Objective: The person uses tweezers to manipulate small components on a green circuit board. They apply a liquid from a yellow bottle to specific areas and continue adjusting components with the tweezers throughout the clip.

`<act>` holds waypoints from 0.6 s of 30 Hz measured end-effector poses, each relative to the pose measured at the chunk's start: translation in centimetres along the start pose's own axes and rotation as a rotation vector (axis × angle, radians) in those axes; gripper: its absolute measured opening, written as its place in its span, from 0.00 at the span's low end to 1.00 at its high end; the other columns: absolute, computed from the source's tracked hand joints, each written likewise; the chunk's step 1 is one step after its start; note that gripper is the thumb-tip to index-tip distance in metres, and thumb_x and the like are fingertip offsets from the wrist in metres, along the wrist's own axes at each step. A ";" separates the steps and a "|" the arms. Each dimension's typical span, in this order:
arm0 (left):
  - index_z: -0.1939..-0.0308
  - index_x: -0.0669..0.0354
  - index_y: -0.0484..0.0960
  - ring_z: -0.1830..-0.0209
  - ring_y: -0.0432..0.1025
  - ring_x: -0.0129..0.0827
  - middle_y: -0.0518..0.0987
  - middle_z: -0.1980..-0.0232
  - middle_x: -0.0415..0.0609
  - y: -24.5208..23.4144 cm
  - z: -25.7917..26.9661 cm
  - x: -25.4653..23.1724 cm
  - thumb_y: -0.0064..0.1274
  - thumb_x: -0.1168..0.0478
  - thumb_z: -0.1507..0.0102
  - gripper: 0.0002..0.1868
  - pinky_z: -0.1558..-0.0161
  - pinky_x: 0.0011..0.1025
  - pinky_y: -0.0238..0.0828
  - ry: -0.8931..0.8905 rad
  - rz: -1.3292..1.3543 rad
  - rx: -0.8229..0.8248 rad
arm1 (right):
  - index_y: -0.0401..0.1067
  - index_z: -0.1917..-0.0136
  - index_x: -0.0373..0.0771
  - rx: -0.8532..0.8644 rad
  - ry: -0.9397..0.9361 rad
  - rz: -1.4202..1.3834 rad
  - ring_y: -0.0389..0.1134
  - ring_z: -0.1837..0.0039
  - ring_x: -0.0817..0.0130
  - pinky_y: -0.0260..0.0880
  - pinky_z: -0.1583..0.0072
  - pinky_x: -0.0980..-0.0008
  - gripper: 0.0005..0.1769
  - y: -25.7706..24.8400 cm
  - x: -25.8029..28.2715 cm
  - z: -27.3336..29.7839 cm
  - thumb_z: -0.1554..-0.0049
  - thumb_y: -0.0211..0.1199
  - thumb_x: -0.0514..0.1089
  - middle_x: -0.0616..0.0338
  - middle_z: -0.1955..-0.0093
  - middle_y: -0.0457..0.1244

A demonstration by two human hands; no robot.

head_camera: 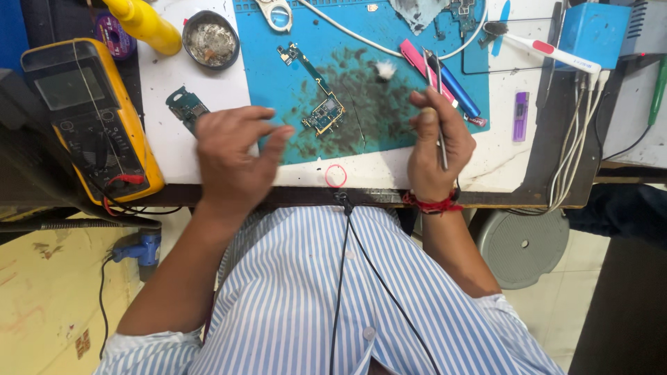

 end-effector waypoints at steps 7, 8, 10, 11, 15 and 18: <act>0.52 0.53 0.86 0.46 0.71 0.38 0.80 0.46 0.44 4.5 -1.6 -2.9 0.62 0.57 0.35 0.10 0.42 0.40 0.58 0.196 -0.127 0.091 | 0.72 0.35 0.34 0.075 -0.302 0.342 0.70 0.50 0.69 0.70 0.45 0.71 0.17 2.1 1.5 -1.6 0.37 0.69 0.31 0.52 0.43 0.72; 0.54 0.51 0.86 0.46 0.71 0.36 0.81 0.46 0.42 4.8 -1.7 -2.8 0.62 0.58 0.35 0.07 0.43 0.40 0.57 0.200 -0.149 0.099 | 0.72 0.35 0.34 0.085 -0.310 0.343 0.70 0.51 0.68 0.70 0.46 0.70 0.17 2.1 1.5 -1.5 0.37 0.69 0.31 0.52 0.43 0.72; 0.55 0.52 0.85 0.46 0.71 0.36 0.80 0.48 0.41 5.0 -1.6 -2.6 0.61 0.58 0.34 0.06 0.42 0.40 0.58 0.168 -0.099 0.100 | 0.72 0.35 0.34 0.083 -0.296 0.328 0.71 0.50 0.68 0.71 0.45 0.70 0.17 2.1 1.3 -1.4 0.37 0.68 0.31 0.51 0.43 0.72; 0.56 0.53 0.84 0.47 0.71 0.36 0.80 0.49 0.41 5.0 -1.4 -2.4 0.61 0.58 0.34 0.06 0.42 0.40 0.58 0.150 -0.075 0.105 | 0.72 0.35 0.34 0.071 -0.270 0.315 0.71 0.49 0.69 0.71 0.45 0.70 0.17 1.9 1.2 -1.3 0.37 0.68 0.31 0.51 0.43 0.72; 0.55 0.55 0.82 0.45 0.71 0.39 0.79 0.48 0.43 5.0 -1.2 -2.0 0.58 0.57 0.31 0.07 0.41 0.42 0.59 0.161 -0.042 0.042 | 0.72 0.33 0.33 0.059 -0.193 0.176 0.74 0.41 0.67 0.75 0.39 0.70 0.16 1.9 0.3 -1.1 0.34 0.65 0.31 0.50 0.41 0.70; 0.55 0.57 0.80 0.47 0.71 0.42 0.79 0.49 0.46 4.3 -2.0 -1.2 0.56 0.56 0.28 0.08 0.43 0.43 0.60 0.093 0.000 0.014 | 0.72 0.34 0.32 0.054 -0.189 0.179 0.73 0.40 0.66 0.75 0.38 0.70 0.15 1.9 0.0 -1.2 0.34 0.65 0.31 0.50 0.42 0.71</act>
Point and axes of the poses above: each hand's wrist, its own z-axis away from the middle knuckle, its own y-axis out of the palm, x = y × z, the point moved 1 cm from there along -z, towards the middle knuckle
